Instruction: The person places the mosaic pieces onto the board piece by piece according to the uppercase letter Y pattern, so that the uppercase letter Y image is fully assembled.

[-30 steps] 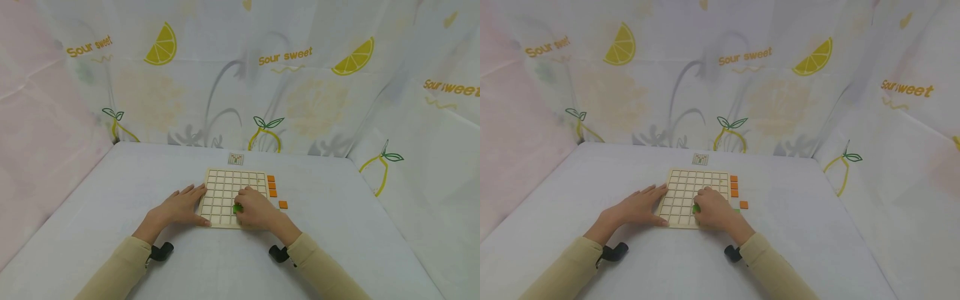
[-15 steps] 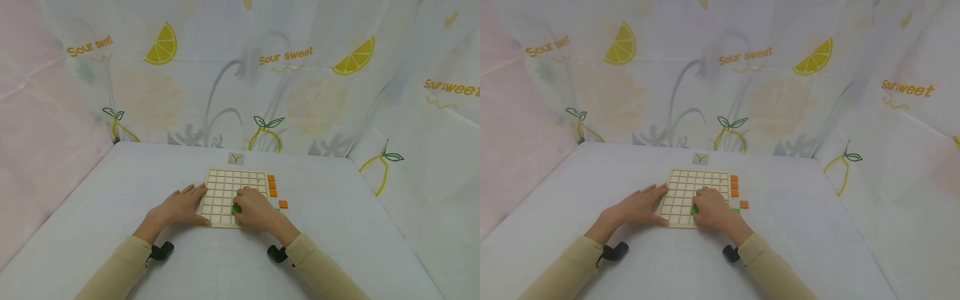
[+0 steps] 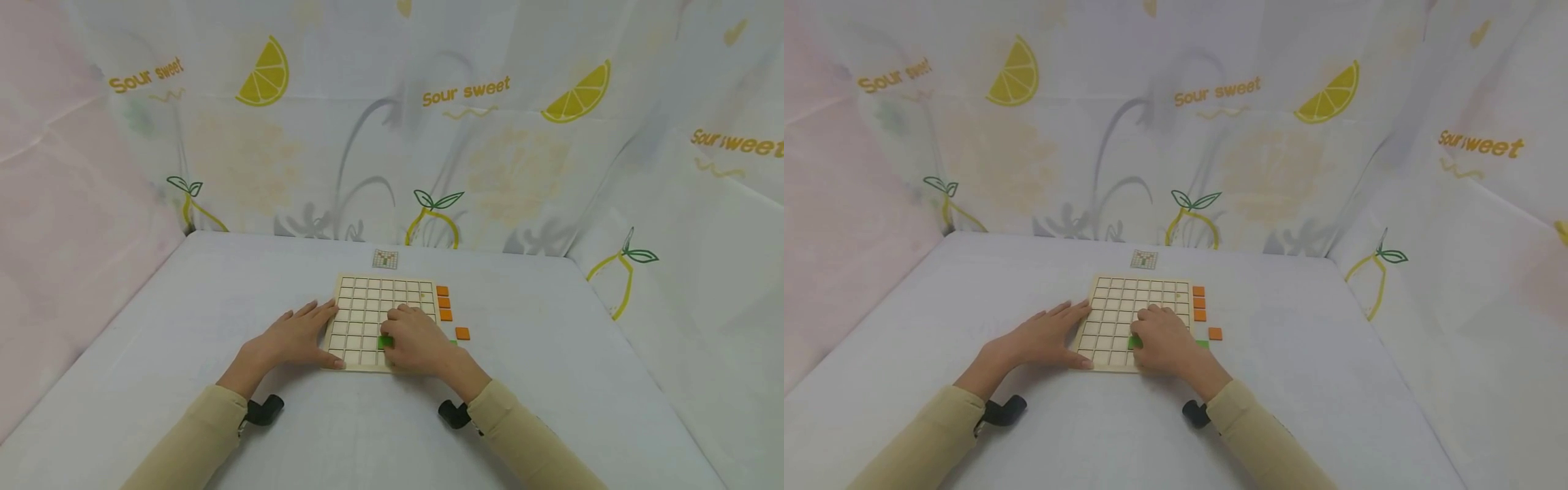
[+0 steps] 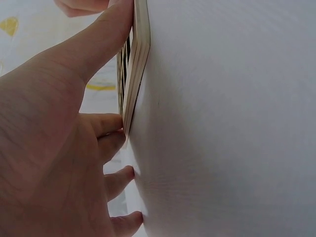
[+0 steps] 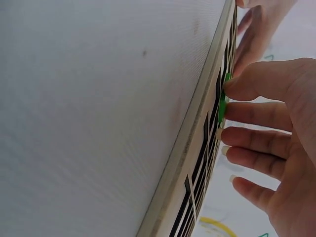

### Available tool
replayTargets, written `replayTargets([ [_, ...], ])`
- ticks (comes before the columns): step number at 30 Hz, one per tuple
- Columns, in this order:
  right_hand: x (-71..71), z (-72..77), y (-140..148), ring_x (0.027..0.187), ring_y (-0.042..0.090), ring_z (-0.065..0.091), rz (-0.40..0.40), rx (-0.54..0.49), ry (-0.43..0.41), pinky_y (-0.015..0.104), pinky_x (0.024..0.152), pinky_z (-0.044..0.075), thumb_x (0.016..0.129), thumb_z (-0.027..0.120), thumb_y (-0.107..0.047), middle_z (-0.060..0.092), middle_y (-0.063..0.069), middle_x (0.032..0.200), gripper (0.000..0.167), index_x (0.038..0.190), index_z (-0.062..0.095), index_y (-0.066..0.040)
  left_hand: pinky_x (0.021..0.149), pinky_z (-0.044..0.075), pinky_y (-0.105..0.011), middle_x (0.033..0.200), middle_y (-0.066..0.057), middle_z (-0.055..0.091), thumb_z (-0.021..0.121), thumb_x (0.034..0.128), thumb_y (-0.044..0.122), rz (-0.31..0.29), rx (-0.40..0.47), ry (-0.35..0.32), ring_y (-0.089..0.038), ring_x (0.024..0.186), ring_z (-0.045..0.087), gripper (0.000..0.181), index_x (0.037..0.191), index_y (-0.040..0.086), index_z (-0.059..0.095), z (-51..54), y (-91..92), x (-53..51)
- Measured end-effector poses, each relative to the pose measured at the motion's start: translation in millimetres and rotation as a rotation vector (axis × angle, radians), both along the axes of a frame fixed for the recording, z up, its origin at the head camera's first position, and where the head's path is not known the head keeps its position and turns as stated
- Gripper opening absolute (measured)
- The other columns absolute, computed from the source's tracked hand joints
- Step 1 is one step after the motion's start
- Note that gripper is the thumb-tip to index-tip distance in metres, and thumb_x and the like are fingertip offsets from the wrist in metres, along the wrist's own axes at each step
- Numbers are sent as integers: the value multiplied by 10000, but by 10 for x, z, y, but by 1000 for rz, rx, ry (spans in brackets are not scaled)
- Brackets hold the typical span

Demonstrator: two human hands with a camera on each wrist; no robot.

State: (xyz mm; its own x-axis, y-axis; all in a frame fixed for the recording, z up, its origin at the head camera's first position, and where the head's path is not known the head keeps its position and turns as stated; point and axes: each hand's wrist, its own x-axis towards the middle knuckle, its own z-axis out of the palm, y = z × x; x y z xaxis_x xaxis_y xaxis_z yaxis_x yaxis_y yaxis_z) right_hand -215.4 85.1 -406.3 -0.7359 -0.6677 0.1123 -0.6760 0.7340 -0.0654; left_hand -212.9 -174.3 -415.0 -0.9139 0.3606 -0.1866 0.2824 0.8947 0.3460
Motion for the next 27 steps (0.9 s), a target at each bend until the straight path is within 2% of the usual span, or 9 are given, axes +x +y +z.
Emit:
replayTargets([
  [15, -8, 42, 58, 794, 108, 448, 15, 9, -19, 267, 721, 399, 840, 622, -149, 566, -95, 842, 146, 938, 720, -194, 1177, 166, -704, 1670, -56, 216, 762, 700, 703, 3, 9, -2, -397, 1536, 169, 1166, 1583, 129, 261, 11, 2, 12],
  [22, -51, 55, 109, 784, 107, 503, 54, -12, -13, 272, 743, 460, 863, 611, -99, 654, -72, 867, 170, 936, 743, -177, 1181, 160, -701, 1670, -57, 214, 752, 695, 721, 1, 9, -2, -395, 1537, 166, 1172, 1582, 131, 263, 6, -5, 7],
  [27, -70, 65, 190, 806, 99, 544, 70, -15, -30, 279, 781, 493, 887, 628, -129, 688, -69, 912, 157, 971, 751, -179, 1179, 164, -702, 1670, -57, 214, 741, 694, 734, -5, 0, 4, -396, 1536, 168, 1178, 1583, 131, 259, -4, -13, 2],
])
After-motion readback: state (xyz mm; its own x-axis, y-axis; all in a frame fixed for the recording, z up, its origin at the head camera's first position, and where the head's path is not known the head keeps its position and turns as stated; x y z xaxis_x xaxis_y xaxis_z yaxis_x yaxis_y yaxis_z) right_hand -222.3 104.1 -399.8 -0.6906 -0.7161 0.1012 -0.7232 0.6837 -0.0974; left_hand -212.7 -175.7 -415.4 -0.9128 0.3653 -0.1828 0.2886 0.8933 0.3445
